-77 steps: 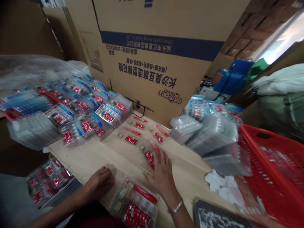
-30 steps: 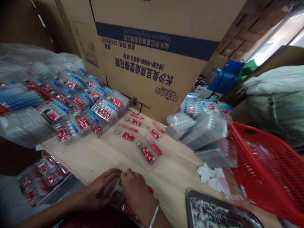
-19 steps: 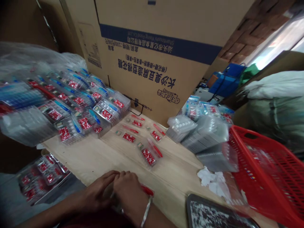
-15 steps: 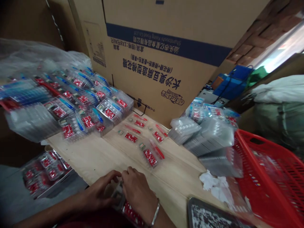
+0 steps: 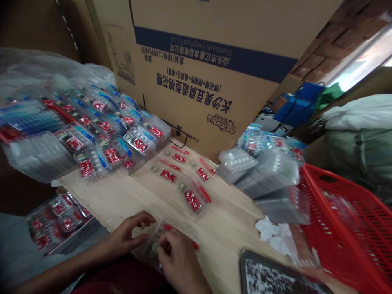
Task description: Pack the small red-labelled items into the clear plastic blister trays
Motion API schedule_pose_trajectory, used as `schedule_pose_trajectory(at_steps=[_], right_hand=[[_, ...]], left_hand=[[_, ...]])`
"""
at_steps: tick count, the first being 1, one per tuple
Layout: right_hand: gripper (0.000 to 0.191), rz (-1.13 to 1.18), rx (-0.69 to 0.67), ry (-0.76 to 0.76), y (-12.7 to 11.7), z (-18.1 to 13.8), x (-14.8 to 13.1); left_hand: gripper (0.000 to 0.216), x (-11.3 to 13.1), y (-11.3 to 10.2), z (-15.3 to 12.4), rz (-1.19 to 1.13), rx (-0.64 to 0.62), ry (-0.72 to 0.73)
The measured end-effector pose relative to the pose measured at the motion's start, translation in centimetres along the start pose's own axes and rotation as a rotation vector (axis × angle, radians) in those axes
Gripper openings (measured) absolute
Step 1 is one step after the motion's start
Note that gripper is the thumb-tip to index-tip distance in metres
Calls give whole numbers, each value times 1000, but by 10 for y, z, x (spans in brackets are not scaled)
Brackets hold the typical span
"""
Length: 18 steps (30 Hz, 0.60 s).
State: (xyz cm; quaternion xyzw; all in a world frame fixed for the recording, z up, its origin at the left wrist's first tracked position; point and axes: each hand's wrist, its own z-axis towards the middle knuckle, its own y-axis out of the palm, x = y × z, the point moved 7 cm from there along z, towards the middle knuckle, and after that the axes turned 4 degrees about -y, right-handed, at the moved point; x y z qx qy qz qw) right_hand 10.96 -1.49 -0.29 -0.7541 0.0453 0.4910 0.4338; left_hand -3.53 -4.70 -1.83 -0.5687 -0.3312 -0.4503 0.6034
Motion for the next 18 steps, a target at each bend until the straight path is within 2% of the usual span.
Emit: schedule_pose_trajectory(at_steps=[2, 4, 8, 10, 15, 18], right_hand=[[11, -119, -60, 23, 14, -3, -1], [12, -181, -67, 56, 21, -4, 0], [17, -197, 6, 42, 6, 1, -4], [21, -326, -29, 14, -2, 6, -8], [24, -507, -174, -52, 3, 13, -13], [25, -504, -188, -99, 7, 15, -13]], left_hand=[[31, -9, 5, 1, -16, -45, -94], [34, -12, 9, 0, 3, -84, -123], [32, -9, 6, 1, 35, -38, -122], [32, -3, 3, 2, 45, -21, -82], [59, 22, 16, 1, 225, -113, 142], [59, 20, 20, -2, 298, -155, 127]])
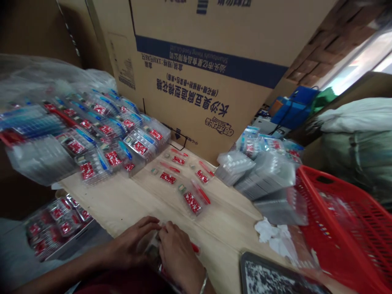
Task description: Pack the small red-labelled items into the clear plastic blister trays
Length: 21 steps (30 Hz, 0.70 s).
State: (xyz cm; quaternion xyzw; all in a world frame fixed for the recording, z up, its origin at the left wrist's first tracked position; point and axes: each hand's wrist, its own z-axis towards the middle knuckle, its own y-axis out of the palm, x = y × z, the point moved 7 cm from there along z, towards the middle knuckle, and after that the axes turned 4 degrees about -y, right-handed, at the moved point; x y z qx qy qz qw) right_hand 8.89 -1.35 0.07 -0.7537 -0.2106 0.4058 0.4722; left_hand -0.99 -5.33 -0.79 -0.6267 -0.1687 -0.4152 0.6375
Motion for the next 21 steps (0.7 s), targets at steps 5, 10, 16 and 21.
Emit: schedule_pose_trajectory(at_steps=[5, 10, 16, 21], right_hand=[[25, 173, 136, -9, -5, -9, 6], [16, 375, 126, 62, 17, -18, 2], [17, 152, 24, 261, 34, -12, 0], [14, 204, 197, 151, 36, -12, 3]], left_hand=[[45, -26, -12, -3, -8, -2, -85], [28, -64, -22, 1, 322, 60, -319], [7, -73, -16, 0, 341, -9, -348], [10, -66, -18, -9, 30, -11, -392]])
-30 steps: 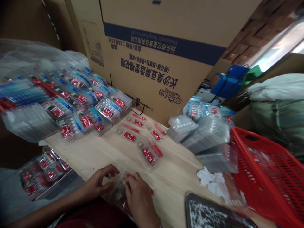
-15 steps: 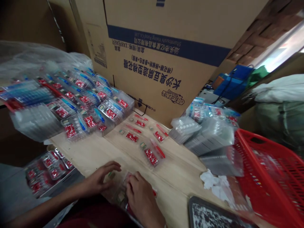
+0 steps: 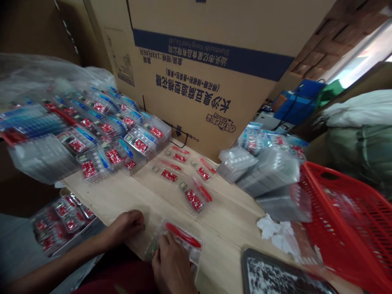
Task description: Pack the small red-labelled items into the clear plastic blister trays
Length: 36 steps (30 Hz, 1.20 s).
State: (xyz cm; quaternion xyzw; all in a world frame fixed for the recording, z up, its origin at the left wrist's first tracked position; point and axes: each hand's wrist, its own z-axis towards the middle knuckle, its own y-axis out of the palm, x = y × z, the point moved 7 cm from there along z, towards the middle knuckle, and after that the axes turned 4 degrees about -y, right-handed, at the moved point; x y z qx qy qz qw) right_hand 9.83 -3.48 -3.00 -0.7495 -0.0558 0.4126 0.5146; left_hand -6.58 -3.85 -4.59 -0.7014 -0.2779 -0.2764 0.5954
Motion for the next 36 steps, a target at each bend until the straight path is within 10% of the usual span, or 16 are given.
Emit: schedule_pose_trajectory(at_steps=[5, 9, 13, 17, 21, 24, 32, 36], right_hand=[[13, 348, 261, -146, -32, -7, 18], [21, 151, 435, -104, -63, -14, 43], [25, 12, 403, -148, -50, -14, 58], [32, 8, 457, -128, -41, -23, 61], [102, -154, -51, 56, -21, -28, 52], [101, -231, -231, 114, -21, -34, 41], [90, -233, 284, -72, -67, -56, 67], [73, -517, 552, -174, -94, -82, 87]], left_hand=[[8, 54, 10, -12, -244, -110, 136], [9, 91, 27, -14, 4, -85, 426], [2, 84, 30, -15, 181, 109, 489], [40, 55, 31, -12, 4, 147, 264], [55, 24, 46, -6, -239, -54, -60], [64, 22, 47, -5, -369, -122, -74], [58, 17, 12, -2, -258, 13, -90], [81, 43, 19, -2, -36, -75, 234]])
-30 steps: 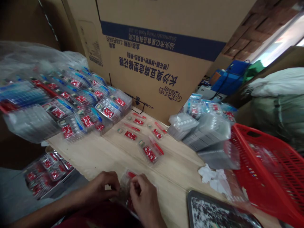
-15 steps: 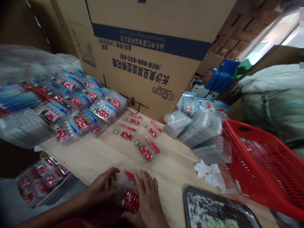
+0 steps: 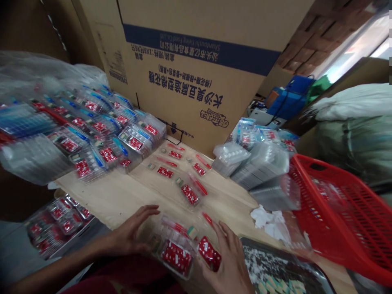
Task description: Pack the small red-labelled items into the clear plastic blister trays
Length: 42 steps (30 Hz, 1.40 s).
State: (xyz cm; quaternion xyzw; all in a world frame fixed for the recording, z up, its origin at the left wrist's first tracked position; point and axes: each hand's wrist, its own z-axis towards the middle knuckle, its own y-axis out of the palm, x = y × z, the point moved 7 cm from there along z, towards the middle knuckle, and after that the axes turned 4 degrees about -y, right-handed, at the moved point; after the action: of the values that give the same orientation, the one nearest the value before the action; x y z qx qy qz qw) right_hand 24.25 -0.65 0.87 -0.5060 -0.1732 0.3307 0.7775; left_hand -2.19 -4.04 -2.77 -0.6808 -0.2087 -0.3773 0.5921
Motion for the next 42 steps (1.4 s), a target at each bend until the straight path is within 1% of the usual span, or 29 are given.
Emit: schedule_pose_trajectory(at_steps=[1, 2, 3, 5, 7, 8, 9, 10, 11, 12, 13, 14, 15, 17, 19, 20, 21, 22, 24, 25, 26, 27, 30, 32, 35, 37, 40, 42], right_hand=[[72, -31, 12, -11, -2, -4, 4], [71, -46, 12, -18, -2, -7, 6], [71, -53, 9, -20, -1, -9, 6], [74, -46, -3, -26, 4, -12, 0], [83, 30, -52, -16, 16, -9, -10], [89, 94, -123, -1, 26, -5, -17], [94, 165, -238, 24, 39, -1, -24], [98, 233, -379, 45, 53, 4, -33], [103, 277, -559, 81, 68, 6, -41], [105, 299, -687, 91, 78, 9, -50], [106, 319, -765, 86, 85, 13, -58], [108, 339, -803, 80, 88, 18, -64], [107, 353, -808, 69, 89, 22, -69], [97, 376, -820, 64, 88, 25, -72], [94, 401, -836, 65, 83, 26, -69], [95, 420, -813, 61, 79, 30, -65], [97, 439, -760, 71, 74, 38, -58], [101, 448, -676, 84, 68, 49, -49], [96, 381, -461, 149, 60, 79, -24], [93, 313, -370, 147, 58, 95, -12], [97, 242, -331, 165, 62, 108, -1], [100, 188, -336, 223, 70, 117, 11], [104, 145, -372, 276, 96, 132, 29], [104, 140, -375, 275, 102, 131, 31], [103, 142, -388, 275, 98, 120, 31], [102, 147, -406, 291, 93, 109, 36], [103, 155, -420, 324, 88, 89, 52], [102, 221, -387, 348, 88, 75, 65]], left_hand=[[87, 9, 7, 1, 112, -57, 111], [90, 15, 14, 2, 219, -107, 191], [89, 18, 18, 3, 301, -135, 237], [86, 18, 21, 5, 355, -136, 255], [99, 13, 19, 3, 284, -115, 258], [105, 9, 16, 1, 215, -107, 245], [107, 4, 13, 0, 130, -102, 212], [101, -2, 11, -1, 46, -104, 160], [92, -8, 8, -2, -33, -103, 100], [83, -14, 7, -2, -97, -109, 38], [77, -17, 8, -2, -142, -120, -7], [75, -19, 9, -2, -161, -138, -38], [76, -21, 12, -1, -169, -154, -64], [82, -23, 18, 0, -148, -180, -92], [88, -27, 23, 1, -142, -189, -122], [90, -30, 25, 2, -159, -187, -137], [93, -32, 27, 2, -176, -184, -145], [94, -34, 28, 3, -184, -182, -152], [94, -38, 28, 4, -177, -183, -163], [94, -38, 28, 4, -181, -190, -173], [95, -38, 27, 4, -196, -197, -184], [95, -37, 25, 4, -217, -199, -194], [98, -30, 13, 3, -260, -182, -195], [99, -19, 3, 4, -239, -144, -134], [101, -2, -4, 7, -158, -137, -44], [105, 4, 0, 11, -83, -184, -45], [107, 5, 14, 17, 2, -264, -76], [106, 2, 21, 20, -22, -263, -79]])
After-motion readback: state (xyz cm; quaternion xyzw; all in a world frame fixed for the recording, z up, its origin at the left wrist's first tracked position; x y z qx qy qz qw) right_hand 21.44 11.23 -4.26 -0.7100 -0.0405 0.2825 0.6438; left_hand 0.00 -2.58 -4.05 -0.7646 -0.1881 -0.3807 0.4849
